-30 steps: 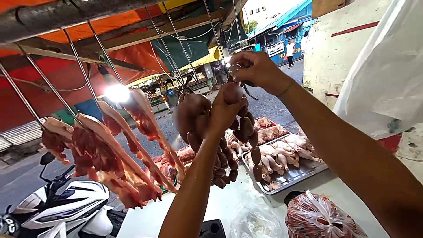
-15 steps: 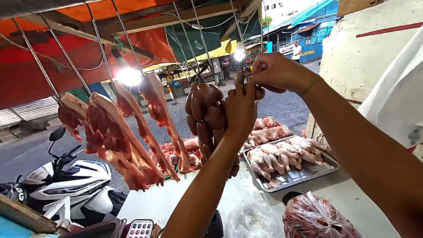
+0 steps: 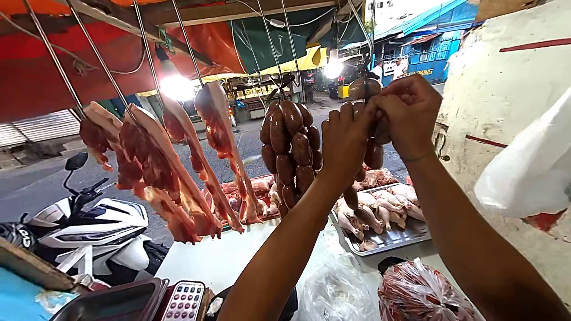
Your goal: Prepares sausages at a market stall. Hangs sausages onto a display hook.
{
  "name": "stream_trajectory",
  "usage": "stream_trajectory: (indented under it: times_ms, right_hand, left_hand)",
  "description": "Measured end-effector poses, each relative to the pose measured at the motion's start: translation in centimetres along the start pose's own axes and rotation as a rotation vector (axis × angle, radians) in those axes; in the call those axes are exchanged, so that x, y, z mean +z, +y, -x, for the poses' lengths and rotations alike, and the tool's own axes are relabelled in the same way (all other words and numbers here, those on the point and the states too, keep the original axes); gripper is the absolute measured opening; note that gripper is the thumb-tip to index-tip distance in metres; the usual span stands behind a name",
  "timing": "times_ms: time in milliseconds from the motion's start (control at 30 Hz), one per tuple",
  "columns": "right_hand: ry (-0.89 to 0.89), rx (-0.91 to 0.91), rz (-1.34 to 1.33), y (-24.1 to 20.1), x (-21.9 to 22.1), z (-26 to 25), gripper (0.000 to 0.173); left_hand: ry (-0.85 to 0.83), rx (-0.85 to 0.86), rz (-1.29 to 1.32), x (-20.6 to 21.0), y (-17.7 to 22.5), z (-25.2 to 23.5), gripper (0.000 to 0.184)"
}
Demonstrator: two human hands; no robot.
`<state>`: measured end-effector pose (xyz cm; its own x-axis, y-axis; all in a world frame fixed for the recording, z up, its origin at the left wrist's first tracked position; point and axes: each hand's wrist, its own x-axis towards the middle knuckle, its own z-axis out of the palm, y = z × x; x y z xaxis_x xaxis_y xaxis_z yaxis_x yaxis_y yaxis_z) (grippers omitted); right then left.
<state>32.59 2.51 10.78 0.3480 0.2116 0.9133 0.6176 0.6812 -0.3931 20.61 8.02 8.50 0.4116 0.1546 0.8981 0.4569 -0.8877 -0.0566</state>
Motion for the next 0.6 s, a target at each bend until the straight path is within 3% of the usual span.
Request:
stream_trajectory:
  times_ms: [100, 267, 367, 433, 533, 600]
  right_hand:
    - [0.034, -0.095, -0.105, 1.7, 0.3, 0.2, 0.014]
    - [-0.225, 0.229, 0.24, -1.2, -1.1, -3.8, 0.024]
    - [-0.355, 0.22, 0.376, -2.9, -1.1, -7.0, 0.024]
    - [-0.39, 0.222, 0.38, -3.9, -0.6, -8.0, 0.022]
    - [-0.441, 0.268, 0.375, -5.1, 0.0, -7.8, 0.017]
    - [-0.478, 0.26, 0.394, -5.3, 0.3, -7.1, 0.01]
  left_hand:
    - [-0.011, 0.02, 0.078, -0.4, -0.3, 0.4, 0.055]
    - [-0.028, 0.069, 0.286, 1.3, -3.4, 0.3, 0.047]
    - [-0.043, 0.075, 0.433, 1.5, -4.0, -0.3, 0.048]
    - [-0.04, -0.006, 0.59, 1.0, -3.3, -0.5, 0.054]
    - [-0.116, -0.318, 0.848, -0.2, -2.5, -1.2, 0.068]
    - [-0.18, -0.434, 0.829, -0.5, -2.5, -2.2, 0.079]
